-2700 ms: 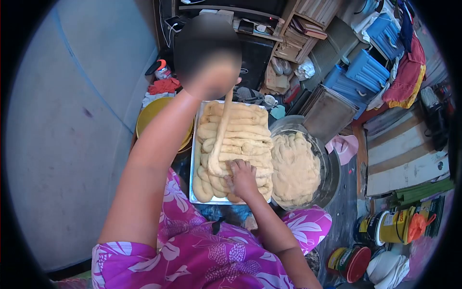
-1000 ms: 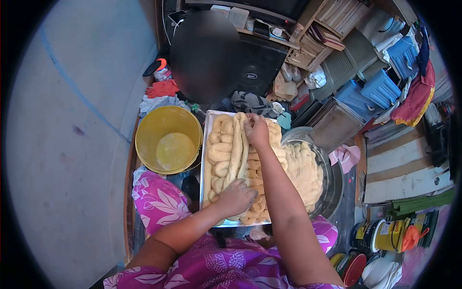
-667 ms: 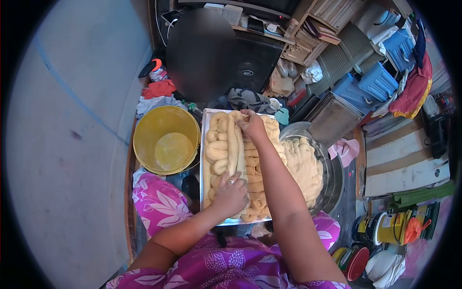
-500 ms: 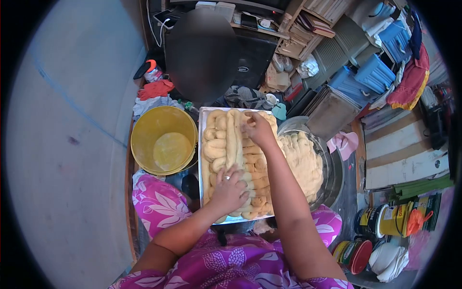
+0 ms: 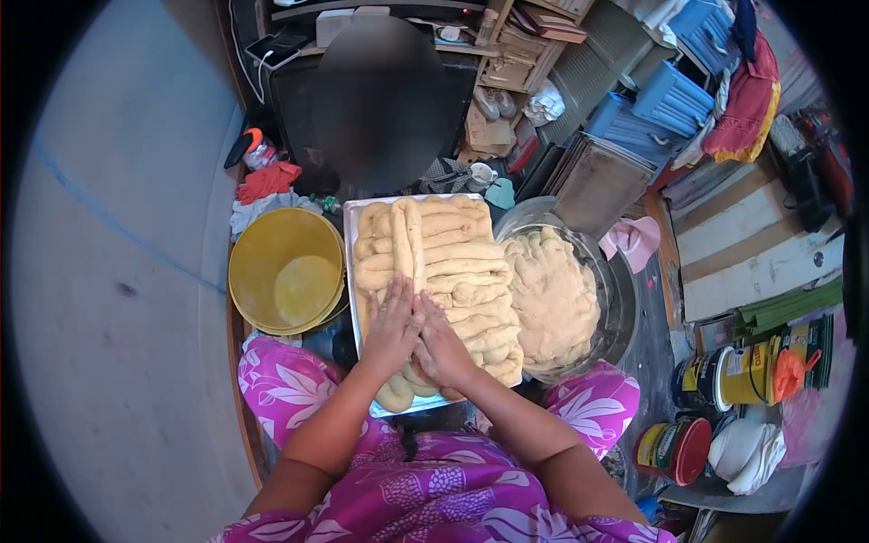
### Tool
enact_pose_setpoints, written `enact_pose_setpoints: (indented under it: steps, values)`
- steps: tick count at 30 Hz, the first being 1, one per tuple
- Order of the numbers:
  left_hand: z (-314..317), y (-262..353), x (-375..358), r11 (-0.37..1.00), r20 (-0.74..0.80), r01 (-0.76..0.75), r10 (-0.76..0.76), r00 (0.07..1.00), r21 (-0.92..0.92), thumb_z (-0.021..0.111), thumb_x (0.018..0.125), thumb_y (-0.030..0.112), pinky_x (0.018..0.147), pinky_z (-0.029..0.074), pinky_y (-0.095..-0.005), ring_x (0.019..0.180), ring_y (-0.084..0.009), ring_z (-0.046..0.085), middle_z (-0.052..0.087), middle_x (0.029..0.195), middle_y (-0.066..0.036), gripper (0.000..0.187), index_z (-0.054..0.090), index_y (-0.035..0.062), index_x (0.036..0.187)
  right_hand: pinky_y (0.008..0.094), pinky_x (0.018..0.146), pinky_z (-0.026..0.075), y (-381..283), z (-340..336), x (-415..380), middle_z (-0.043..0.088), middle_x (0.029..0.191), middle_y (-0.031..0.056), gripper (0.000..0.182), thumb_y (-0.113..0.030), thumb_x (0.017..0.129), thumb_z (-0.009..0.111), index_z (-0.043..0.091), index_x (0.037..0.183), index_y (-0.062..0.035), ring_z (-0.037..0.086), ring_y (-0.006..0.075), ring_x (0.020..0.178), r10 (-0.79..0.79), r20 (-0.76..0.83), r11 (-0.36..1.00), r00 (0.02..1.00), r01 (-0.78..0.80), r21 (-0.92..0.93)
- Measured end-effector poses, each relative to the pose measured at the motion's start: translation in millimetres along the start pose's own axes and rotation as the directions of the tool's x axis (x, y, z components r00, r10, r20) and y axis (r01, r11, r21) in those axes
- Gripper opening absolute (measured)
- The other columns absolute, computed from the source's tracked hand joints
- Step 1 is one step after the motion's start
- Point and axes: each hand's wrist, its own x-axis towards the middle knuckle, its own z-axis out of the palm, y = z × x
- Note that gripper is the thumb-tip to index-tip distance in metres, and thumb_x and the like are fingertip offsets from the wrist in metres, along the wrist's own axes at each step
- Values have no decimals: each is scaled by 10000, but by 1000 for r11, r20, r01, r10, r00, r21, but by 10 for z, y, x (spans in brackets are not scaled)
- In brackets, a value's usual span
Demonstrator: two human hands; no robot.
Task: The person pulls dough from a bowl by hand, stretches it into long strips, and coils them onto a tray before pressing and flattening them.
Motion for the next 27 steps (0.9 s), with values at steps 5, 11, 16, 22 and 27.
enact_pose_setpoints:
  steps: [5,11,16,22,27]
  values:
    - [23,-15,65,996,-115,-24,15,993,-81,293,947,412,1097,-6,-482,1385,-313,103,141,1481,-194,618,188,33,1423,449,1105,138,-25,-21,29,252,1390,306,649,-274,878,456,211,1375,63,208,386,1336,7,45,983,999,1,-183]
    - [-253,217,662,960,48,-236,231,972,150,354,930,408,1089,37,-514,1379,-309,133,235,1470,-127,568,334,61,1378,452,1101,160,-96,67,12,297,1370,289,618,-338,877,476,312,1328,52,256,382,1311,44,-17,970,999,-47,-240]
    - [-43,217,1010,806,78,-21,-32,996,592,326,915,486,1103,32,-488,1388,-266,106,215,1480,-106,623,384,41,1348,458,1093,185,-72,34,-33,338,1338,286,597,-359,869,498,368,1297,37,313,392,1272,24,-134,989,991,-43,-140]
    - [55,384,966,825,20,9,-25,999,566,347,912,473,1104,12,-482,1393,-265,78,174,1490,-122,653,320,12,1374,471,1096,181,168,-317,-213,333,1375,220,598,-382,885,477,348,1332,-7,314,366,1282,46,-47,998,998,-47,-40]
    - [236,619,999,689,158,23,-199,967,725,350,915,467,1102,17,-490,1393,-278,67,156,1494,-127,672,247,15,1402,430,1088,214,510,-483,-430,375,1353,205,553,-355,871,520,399,1306,-35,354,336,1265,-61,-259,982,964,12,-189]
